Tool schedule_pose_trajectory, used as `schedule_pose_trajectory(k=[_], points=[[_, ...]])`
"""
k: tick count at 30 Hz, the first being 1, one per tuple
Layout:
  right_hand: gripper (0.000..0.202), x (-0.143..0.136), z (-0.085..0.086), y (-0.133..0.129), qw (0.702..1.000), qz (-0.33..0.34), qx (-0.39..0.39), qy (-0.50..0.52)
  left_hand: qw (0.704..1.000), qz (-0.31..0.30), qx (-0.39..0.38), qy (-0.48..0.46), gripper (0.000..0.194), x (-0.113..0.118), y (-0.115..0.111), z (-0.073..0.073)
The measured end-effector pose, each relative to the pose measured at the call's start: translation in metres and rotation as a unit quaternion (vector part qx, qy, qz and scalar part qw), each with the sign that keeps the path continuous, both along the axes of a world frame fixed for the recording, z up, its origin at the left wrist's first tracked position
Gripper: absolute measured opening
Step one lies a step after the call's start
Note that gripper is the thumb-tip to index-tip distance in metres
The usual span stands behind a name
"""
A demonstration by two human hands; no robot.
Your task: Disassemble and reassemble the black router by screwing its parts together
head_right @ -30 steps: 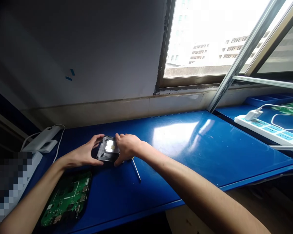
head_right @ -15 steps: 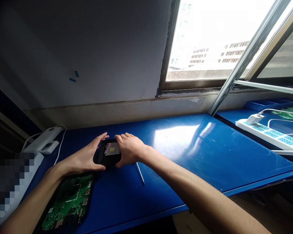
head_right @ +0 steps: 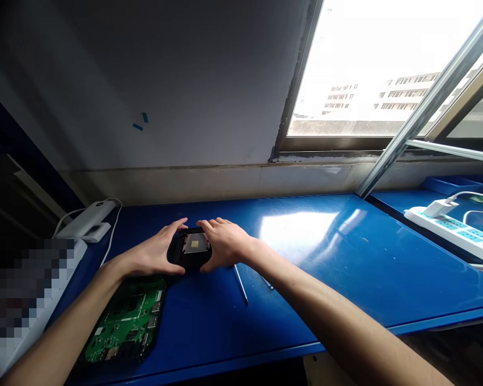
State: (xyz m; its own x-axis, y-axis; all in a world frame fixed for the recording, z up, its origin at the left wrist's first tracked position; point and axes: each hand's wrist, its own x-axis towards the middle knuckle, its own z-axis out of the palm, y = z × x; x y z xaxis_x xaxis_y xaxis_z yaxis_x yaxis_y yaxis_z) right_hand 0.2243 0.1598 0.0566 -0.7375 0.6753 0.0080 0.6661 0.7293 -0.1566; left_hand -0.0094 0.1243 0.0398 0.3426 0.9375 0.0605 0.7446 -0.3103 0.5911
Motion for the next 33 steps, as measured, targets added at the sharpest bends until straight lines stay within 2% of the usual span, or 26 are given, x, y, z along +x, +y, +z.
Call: schedule_pose_trajectory(k=[5, 9, 10, 12, 14, 15, 19, 22, 25, 29, 33], points=[[0.108, 0.003, 0.0, 0.004, 1.0, 0.011, -0.015, 0.007, 1.0, -0.002, -0.009, -0.007, 0.04, -0.004, 0.001, 0.0], [0.077, 0.005, 0.006, 0.005, 0.999, 0.017, -0.033, -0.013, 0.999, -0.008, -0.033, -0.019, 0.045, -0.007, 0.001, -0.001], [0.07, 0.005, 0.007, 0.005, 0.999, 0.017, -0.038, -0.018, 0.999, -0.008, -0.043, -0.023, 0.057, -0.008, 0.001, 0.0], [0.066, 0.006, 0.008, 0.005, 0.999, 0.014, -0.041, -0.024, 0.997, -0.007, -0.064, -0.031, 0.092, -0.009, -0.001, 0.001], [0.073, 0.006, 0.008, 0.005, 0.999, 0.008, -0.038, -0.022, 0.996, -0.001, -0.083, -0.036, 0.121, -0.01, -0.004, 0.004], [0.081, 0.006, 0.008, 0.005, 0.999, 0.004, -0.036, -0.019, 0.995, 0.002, -0.09, -0.038, 0.127, -0.01, -0.007, 0.006], [0.11, 0.009, 0.011, -0.004, 1.0, -0.004, -0.029, 0.001, 0.994, 0.015, -0.105, -0.033, 0.126, -0.012, -0.023, 0.017], [0.116, 0.018, 0.014, -0.019, 0.999, -0.005, -0.027, 0.018, 0.993, 0.03, -0.108, -0.026, 0.124, -0.017, -0.041, 0.025], [0.115, 0.032, 0.012, -0.039, 0.999, -0.004, -0.035, 0.03, 0.992, 0.06, -0.11, -0.015, 0.117, -0.027, -0.062, 0.026], [0.119, 0.047, 0.002, -0.065, 0.997, 0.006, -0.059, 0.05, 0.991, 0.093, -0.093, 0.027, 0.107, -0.038, -0.086, 0.012], [0.12, 0.048, -0.01, -0.082, 0.994, -0.002, -0.094, 0.047, 0.994, 0.084, -0.021, 0.061, 0.1, -0.03, -0.108, -0.016]])
